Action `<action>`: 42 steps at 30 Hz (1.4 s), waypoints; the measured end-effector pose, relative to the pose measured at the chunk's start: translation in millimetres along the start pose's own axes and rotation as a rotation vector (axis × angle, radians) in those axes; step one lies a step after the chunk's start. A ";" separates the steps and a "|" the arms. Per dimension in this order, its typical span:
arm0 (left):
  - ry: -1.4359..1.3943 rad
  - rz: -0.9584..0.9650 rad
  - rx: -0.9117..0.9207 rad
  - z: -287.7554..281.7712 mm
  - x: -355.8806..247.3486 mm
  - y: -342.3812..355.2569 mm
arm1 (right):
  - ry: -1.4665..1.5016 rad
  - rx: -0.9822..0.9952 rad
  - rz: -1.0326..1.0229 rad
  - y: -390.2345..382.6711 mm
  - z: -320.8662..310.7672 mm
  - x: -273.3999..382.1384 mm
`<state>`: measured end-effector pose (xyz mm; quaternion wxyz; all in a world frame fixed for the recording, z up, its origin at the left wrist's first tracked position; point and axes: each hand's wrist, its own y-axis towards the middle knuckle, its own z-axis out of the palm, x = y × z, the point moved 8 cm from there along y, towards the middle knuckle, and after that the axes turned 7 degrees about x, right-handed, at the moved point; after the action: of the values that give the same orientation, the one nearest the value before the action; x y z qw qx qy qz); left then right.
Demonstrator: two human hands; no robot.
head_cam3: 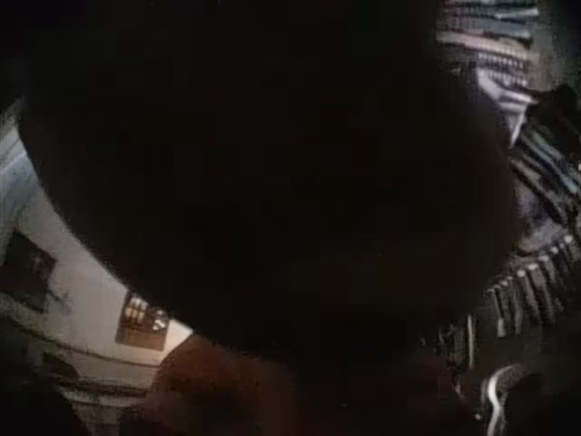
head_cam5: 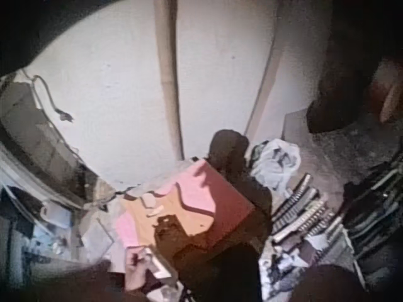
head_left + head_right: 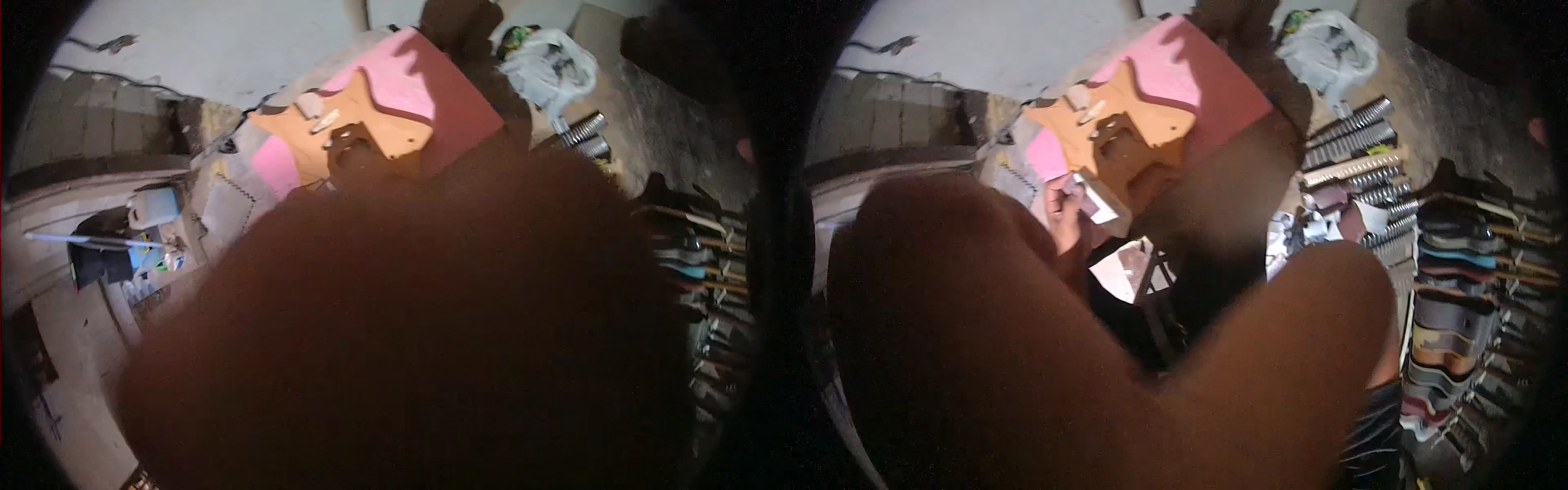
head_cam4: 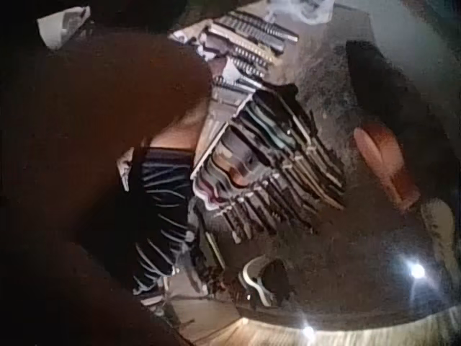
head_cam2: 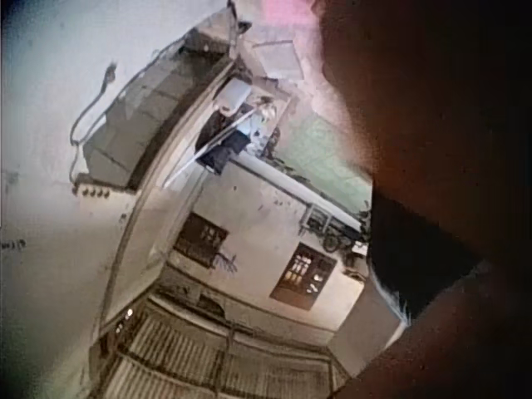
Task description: The person wipes a wooden guitar body with a cloth, then uses a small sanding block to sand the surface of the guitar body while sitting at a workstation.
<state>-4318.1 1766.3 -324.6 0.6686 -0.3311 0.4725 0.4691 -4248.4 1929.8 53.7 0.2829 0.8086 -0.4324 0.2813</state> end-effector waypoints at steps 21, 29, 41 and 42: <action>0.167 -0.144 0.072 -9.7 46.0 83.8 | 0.693 -0.291 0.345 1.8 212.9 -333.3; 0.536 -0.210 -0.291 -102.3 123.9 96.6 | 0.139 -0.686 0.877 -52.7 129.9 -495.1; 0.933 -0.198 -0.334 -166.2 58.5 165.2 | 0.538 -0.461 0.964 -77.2 251.3 -438.3; 0.954 -0.341 -0.298 -151.3 57.2 167.1 | 0.413 -0.469 0.898 -74.1 235.2 -431.7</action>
<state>-4517.3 1707.2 -429.0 0.3918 -0.6713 0.5920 0.2130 -4337.3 2032.7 -424.4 0.3867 0.3876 -0.7219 0.4232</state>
